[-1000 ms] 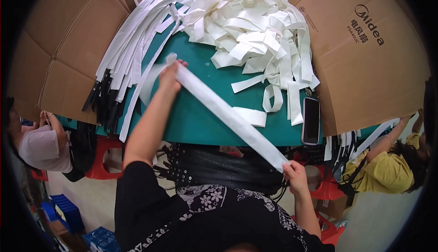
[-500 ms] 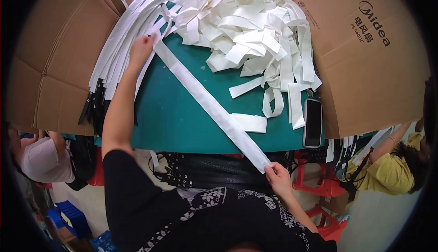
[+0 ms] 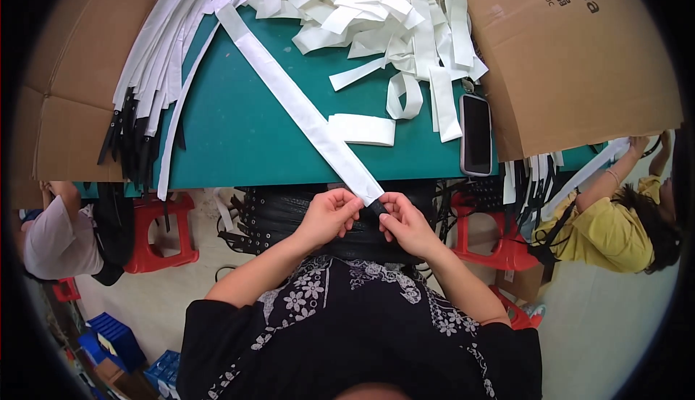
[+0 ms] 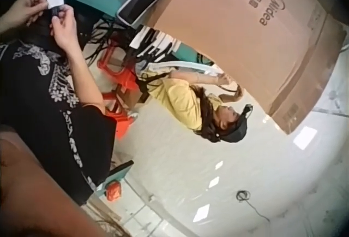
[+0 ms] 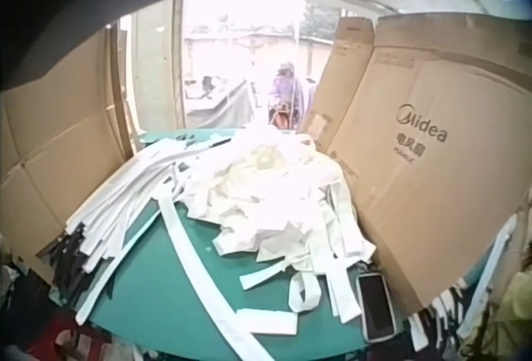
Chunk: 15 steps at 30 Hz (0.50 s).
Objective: Assembling white fabric straps with black plastic connectors at a factory workstation.
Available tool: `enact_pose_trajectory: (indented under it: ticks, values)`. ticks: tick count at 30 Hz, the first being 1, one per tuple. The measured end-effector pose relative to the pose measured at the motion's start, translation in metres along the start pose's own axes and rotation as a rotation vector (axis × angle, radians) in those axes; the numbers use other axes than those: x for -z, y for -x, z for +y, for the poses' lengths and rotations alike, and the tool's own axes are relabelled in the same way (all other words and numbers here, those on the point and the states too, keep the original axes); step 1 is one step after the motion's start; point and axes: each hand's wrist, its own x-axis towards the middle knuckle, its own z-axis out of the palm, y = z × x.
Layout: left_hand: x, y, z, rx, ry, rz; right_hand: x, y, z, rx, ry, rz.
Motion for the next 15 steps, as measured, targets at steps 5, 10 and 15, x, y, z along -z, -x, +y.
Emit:
enact_pose_trajectory:
  ticks: [5, 10, 15]
  values:
    - [-0.008, 0.008, -0.004, -0.006, 0.082, 0.019, -0.010, 0.001, -0.007, 0.069, -0.108, 0.020]
    - [0.002, 0.002, -0.008, 0.056, 0.219, 0.076, -0.011, -0.001, -0.005, 0.062, -0.124, 0.020]
    - [-0.005, 0.008, -0.015, 0.041, 0.135, -0.106, -0.013, -0.011, -0.013, 0.030, -0.171, 0.059]
